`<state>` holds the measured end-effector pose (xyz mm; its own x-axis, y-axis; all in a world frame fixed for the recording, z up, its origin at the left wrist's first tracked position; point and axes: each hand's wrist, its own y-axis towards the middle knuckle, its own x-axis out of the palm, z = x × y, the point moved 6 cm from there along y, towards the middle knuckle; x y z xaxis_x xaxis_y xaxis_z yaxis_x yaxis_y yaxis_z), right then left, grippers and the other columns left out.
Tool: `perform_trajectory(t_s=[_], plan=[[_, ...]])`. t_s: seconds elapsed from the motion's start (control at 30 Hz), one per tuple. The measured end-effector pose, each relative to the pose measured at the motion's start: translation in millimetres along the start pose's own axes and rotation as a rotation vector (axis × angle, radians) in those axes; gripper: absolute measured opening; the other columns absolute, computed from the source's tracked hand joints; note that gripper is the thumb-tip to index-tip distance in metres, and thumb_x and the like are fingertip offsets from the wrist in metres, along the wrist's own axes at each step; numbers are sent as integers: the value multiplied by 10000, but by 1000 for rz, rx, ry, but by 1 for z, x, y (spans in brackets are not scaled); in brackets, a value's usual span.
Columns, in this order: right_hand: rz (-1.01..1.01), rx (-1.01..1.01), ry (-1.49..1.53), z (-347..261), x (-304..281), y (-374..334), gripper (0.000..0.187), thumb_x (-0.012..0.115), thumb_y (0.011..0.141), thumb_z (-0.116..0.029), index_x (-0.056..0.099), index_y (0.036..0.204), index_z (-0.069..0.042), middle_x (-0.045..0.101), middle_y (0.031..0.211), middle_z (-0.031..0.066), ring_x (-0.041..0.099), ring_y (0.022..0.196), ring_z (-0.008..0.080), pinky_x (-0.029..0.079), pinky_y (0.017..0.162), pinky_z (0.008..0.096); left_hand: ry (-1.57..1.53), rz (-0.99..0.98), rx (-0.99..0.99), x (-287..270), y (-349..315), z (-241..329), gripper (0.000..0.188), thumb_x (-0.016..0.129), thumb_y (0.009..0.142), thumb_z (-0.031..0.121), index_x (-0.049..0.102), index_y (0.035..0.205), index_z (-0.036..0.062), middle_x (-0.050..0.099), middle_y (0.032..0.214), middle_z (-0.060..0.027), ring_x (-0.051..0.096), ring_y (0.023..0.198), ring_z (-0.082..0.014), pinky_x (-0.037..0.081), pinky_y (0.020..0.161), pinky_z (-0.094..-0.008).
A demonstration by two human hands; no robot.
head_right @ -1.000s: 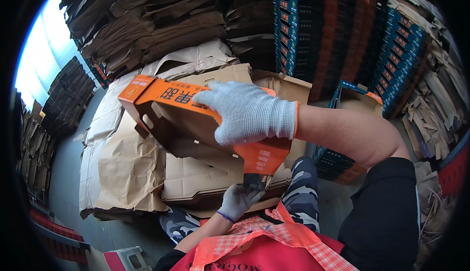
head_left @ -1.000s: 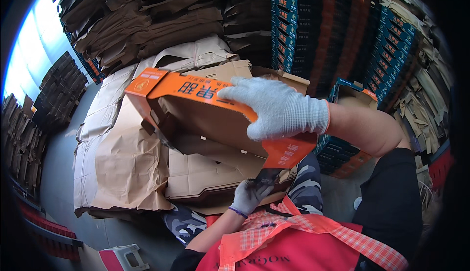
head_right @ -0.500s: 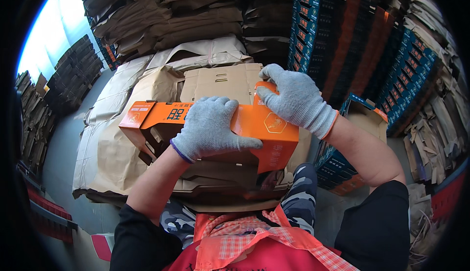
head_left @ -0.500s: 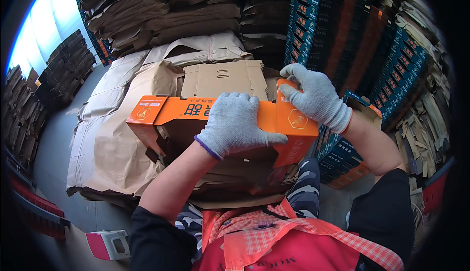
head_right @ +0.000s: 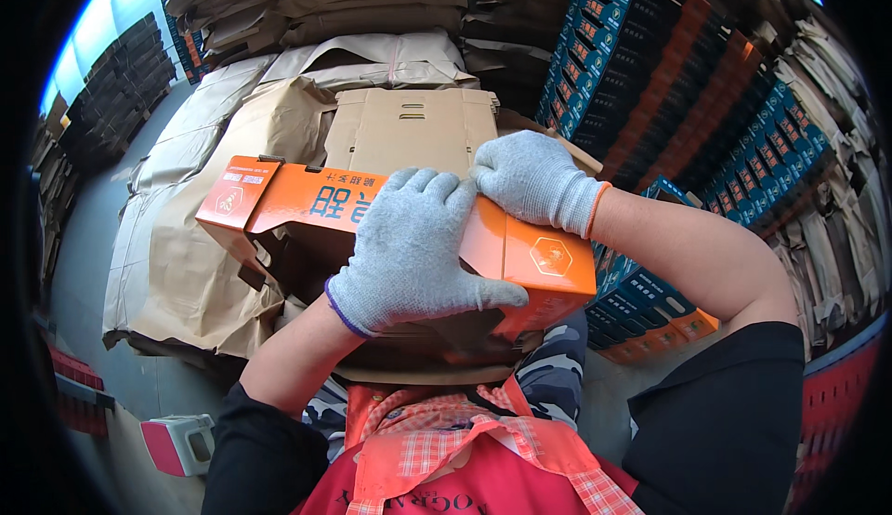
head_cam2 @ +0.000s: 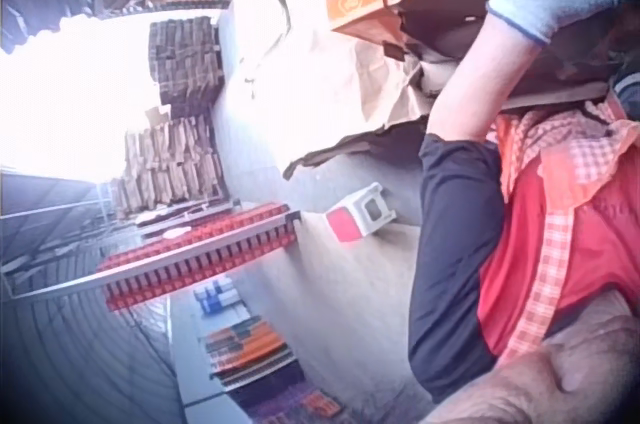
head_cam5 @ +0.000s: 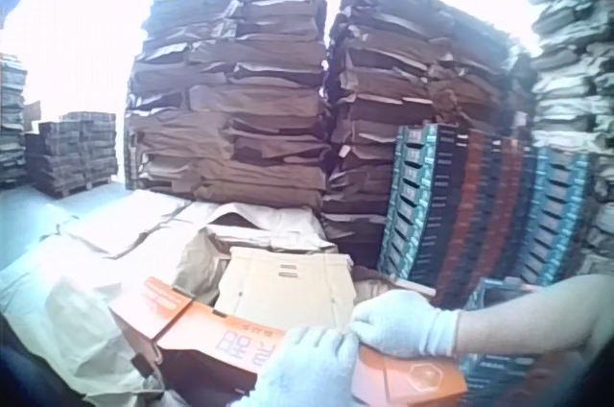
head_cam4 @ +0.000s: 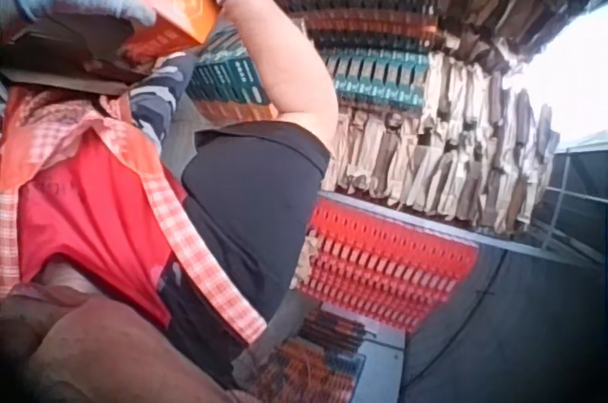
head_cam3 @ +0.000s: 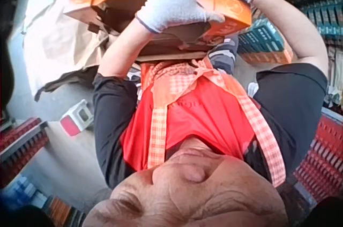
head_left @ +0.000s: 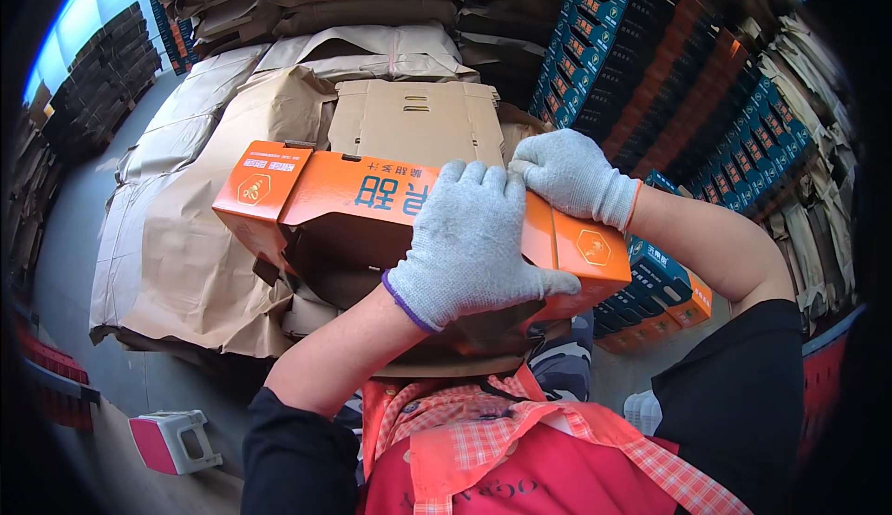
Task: The person assembles flat cardboard sheets into small rectangular boxes by folding and interlocking the tabs. They repeatedly pick up a sheet, fold the sides, and secure the flaps, then place the finished box on a growing stack to the right.
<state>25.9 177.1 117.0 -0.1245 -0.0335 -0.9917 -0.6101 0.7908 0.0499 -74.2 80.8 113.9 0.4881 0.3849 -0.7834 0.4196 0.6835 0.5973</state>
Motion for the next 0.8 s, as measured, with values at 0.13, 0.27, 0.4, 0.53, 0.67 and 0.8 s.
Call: perform_trajectory(t_s=[0.13, 0.27, 0.4, 0.53, 0.67, 0.8], plan=[[158, 14, 244, -22, -19, -17, 499, 605, 835, -525, 660, 1088, -99, 685, 907, 143, 666, 891, 294, 517, 816, 372, -507, 358, -105, -24, -3, -29, 875, 702, 768, 550, 430, 1345, -48, 593, 1157, -229, 605, 1068, -334, 422, 983, -384], [59, -178, 158, -60, -14, -27, 745, 712, 691, -468, 524, 1290, -68, 673, 995, 182, 659, 951, 318, 510, 907, 360, -880, 327, -95, -36, -36, -50, 636, 609, 898, 365, 435, 1362, -34, 577, 1226, -230, 582, 1129, -346, 425, 991, -374], [304, -93, 509, 21, -18, -10, 679, 752, 706, -314, 547, 1287, -30, 674, 1087, 182, 666, 938, 270, 528, 869, 358, -357, -148, 43, -30, -122, -30, 1045, 654, 706, 709, 365, 1434, 18, 518, 1325, -223, 498, 1231, -395, 333, 1055, -502], [38, 356, 1616, 125, 74, -22, 390, 743, 773, -245, 672, 1065, 3, 685, 981, 128, 666, 842, 205, 555, 766, 299, -222, -63, -109, -53, -168, -17, 1392, 614, 513, 877, 47, 1530, 114, 144, 1528, -292, 195, 1400, -480, 207, 1102, -576], [-133, 379, 1037, 98, 212, -56, 291, 643, 849, -252, 694, 984, 1, 694, 941, 162, 673, 849, 269, 541, 788, 350, -72, -18, -172, -56, -113, -8, 1098, 849, 595, 469, 307, 1457, 58, 373, 1419, -274, 412, 1267, -457, 372, 1022, -516], [33, 325, 674, 104, 205, -56, 305, 524, 938, -290, 695, 993, -44, 678, 975, 146, 644, 890, 304, 517, 812, 342, -123, -19, 80, 0, -38, 42, 779, 831, 628, 325, 521, 1271, 13, 507, 1301, -235, 529, 1108, -418, 447, 940, -465]])
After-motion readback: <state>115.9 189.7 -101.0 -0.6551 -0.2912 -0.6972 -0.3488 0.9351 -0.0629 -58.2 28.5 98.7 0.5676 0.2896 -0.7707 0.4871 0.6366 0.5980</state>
